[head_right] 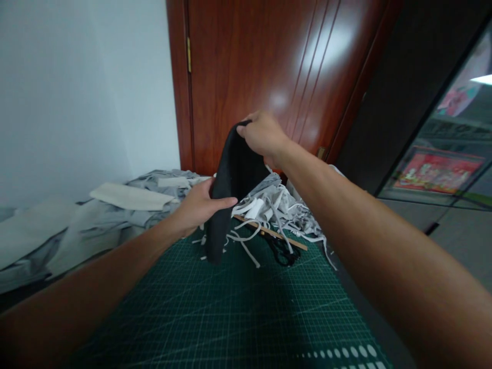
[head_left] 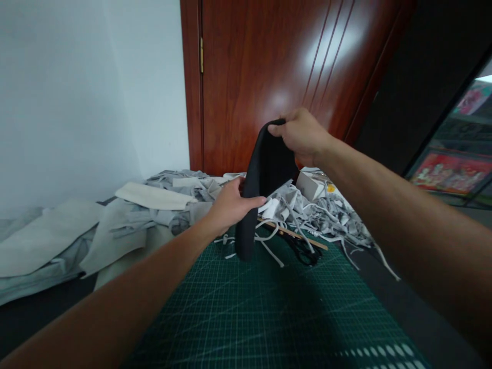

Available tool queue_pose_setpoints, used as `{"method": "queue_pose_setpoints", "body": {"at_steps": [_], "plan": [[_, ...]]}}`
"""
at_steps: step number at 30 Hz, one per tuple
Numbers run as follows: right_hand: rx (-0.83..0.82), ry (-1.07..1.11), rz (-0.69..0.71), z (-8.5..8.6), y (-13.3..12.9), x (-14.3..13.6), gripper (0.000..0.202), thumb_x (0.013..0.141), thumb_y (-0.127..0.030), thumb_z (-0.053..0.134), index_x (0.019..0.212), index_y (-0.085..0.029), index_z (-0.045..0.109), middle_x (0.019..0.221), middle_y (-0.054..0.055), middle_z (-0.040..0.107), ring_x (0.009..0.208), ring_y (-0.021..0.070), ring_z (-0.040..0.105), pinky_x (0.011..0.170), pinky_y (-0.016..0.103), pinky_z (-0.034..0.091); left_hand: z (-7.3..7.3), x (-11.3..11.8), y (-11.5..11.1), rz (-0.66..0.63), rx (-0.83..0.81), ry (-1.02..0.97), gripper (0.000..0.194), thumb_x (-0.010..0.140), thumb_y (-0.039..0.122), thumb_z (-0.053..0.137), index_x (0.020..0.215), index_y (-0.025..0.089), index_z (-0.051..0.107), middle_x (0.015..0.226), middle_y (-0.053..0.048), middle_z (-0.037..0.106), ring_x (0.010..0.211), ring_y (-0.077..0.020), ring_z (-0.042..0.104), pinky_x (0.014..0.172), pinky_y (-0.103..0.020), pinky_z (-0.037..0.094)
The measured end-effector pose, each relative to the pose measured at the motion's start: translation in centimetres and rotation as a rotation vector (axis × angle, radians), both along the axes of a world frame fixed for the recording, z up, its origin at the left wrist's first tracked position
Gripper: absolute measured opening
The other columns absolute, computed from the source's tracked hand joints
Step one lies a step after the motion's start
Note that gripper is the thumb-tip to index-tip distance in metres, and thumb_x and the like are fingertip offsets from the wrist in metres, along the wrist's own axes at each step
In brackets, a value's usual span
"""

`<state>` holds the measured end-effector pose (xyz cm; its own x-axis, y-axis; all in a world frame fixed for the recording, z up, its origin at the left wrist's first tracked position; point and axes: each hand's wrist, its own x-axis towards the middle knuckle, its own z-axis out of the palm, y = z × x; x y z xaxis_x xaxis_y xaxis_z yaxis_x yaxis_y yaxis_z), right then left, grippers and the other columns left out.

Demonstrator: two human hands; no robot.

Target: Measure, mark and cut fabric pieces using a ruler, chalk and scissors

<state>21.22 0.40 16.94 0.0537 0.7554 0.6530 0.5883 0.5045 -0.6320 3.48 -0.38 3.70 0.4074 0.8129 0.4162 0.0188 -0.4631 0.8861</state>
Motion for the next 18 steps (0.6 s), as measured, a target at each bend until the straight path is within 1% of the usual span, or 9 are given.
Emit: {"method": "queue_pose_setpoints", "body": {"at_steps": [3, 4, 6, 8, 9, 12, 14, 16, 18], "plan": [[-0.007, 0.081, 0.027, -1.4, -2.4, 0.8, 0.013, 0.092, -0.008, 0.058, 0.084, -0.016, 0.065, 0.071, 0.000, 0.065, 0.068, 0.0195, 0.067, 0.067, 0.034, 0.056, 0.1, -0.3, -0.4, -0.172, -0.283, -0.119, 0.045, 0.067, 0.020, 0.087, 0.107, 0.015, 0.067, 0.094, -0.008, 0.075, 0.076, -0.0224, 0.070, 0.073, -0.039, 0.058], [0.017, 0.095, 0.009, -2.0, -3.0, 1.3, 0.012, 0.092, -0.009, 0.059, 0.085, -0.016, 0.066, 0.072, 0.000, 0.065, 0.070, 0.0194, 0.067, 0.068, 0.033, 0.055, 0.1, -0.8, -0.5, -0.224, -0.346, -0.149, 0.046, 0.066, 0.018, 0.088, 0.107, 0.015, 0.067, 0.093, -0.007, 0.075, 0.075, -0.0219, 0.071, 0.073, -0.039, 0.058], [0.054, 0.076, -0.055, -3.3, -4.0, 2.6, 0.010, 0.091, -0.013, 0.061, 0.085, -0.018, 0.068, 0.074, 0.000, 0.066, 0.072, 0.0189, 0.065, 0.067, 0.030, 0.053, 0.1, -1.7, -0.7, -0.270, -0.416, -0.175, 0.046, 0.065, 0.016, 0.090, 0.105, 0.015, 0.066, 0.092, -0.007, 0.076, 0.075, -0.0211, 0.073, 0.074, -0.037, 0.059], [0.030, 0.046, -0.112, -4.6, -4.9, 3.8, 0.008, 0.090, -0.019, 0.065, 0.083, -0.019, 0.068, 0.075, 0.000, 0.067, 0.071, 0.0184, 0.063, 0.063, 0.028, 0.050, 0.3, -2.7, -1.1, -0.291, -0.444, -0.163, 0.044, 0.066, 0.014, 0.090, 0.104, 0.014, 0.066, 0.092, -0.008, 0.077, 0.076, -0.0205, 0.074, 0.075, -0.035, 0.060], [0.013, 0.045, -0.124, -5.2, -5.4, 4.3, 0.010, 0.089, -0.024, 0.068, 0.080, -0.020, 0.067, 0.072, 0.000, 0.066, 0.068, 0.0182, 0.061, 0.060, 0.028, 0.048, 0.5, -3.2, -1.4, -0.317, -0.451, -0.145, 0.043, 0.068, 0.014, 0.089, 0.104, 0.013, 0.067, 0.094, -0.009, 0.078, 0.078, -0.0204, 0.075, 0.077, -0.035, 0.060], [-0.045, 0.082, -0.123, -6.4, -7.3, 5.3, 0.025, 0.087, -0.040, 0.075, 0.074, -0.023, 0.062, 0.065, 0.000, 0.062, 0.059, 0.0183, 0.058, 0.051, 0.028, 0.044, 1.6, -4.7, -2.4, -0.423, -0.467, -0.075, 0.041, 0.071, 0.015, 0.088, 0.106, 0.012, 0.068, 0.102, -0.012, 0.078, 0.082, -0.0210, 0.075, 0.084, -0.036, 0.060], [-0.103, 0.117, -0.102, -7.2, -8.6, 5.7, 0.031, 0.088, -0.050, 0.073, 0.074, -0.024, 0.061, 0.063, 0.001, 0.063, 0.055, 0.0193, 0.058, 0.046, 0.029, 0.043, 2.3, -5.9, -3.2, -0.451, -0.466, -0.040, 0.040, 0.071, 0.016, 0.089, 0.105, 0.014, 0.067, 0.101, -0.011, 0.078, 0.082, -0.0202, 0.075, 0.083, -0.034, 0.060], [-0.197, 0.158, -0.049, -8.5, -9.7, 5.9, 0.032, 0.087, -0.054, 0.073, 0.077, -0.025, 0.063, 0.064, 0.002, 0.066, 0.055, 0.0207, 0.061, 0.044, 0.030, 0.045, 2.5, -7.0, -3.7, -0.455, -0.460, 0.011, 0.046, 0.070, 0.019, 0.089, 0.108, 0.019, 0.064, 0.102, -0.008, 0.077, 0.084, -0.0206, 0.075, 0.081, -0.034, 0.059], [-0.275, 0.199, 0.004, -10.7, -10.4, 6.1, 0.027, 0.081, -0.048, 0.078, 0.077, -0.025, 0.066, 0.066, 0.003, 0.069, 0.056, 0.0215, 0.063, 0.046, 0.031, 0.049, 1.9, -7.8, -3.9, -0.441, -0.436, 0.159, 0.054, 0.068, 0.022, 0.088, 0.115, 0.022, 0.060, 0.107, -0.006, 0.077, 0.091, -0.0243, 0.076, 0.082, -0.036, 0.058]]}}
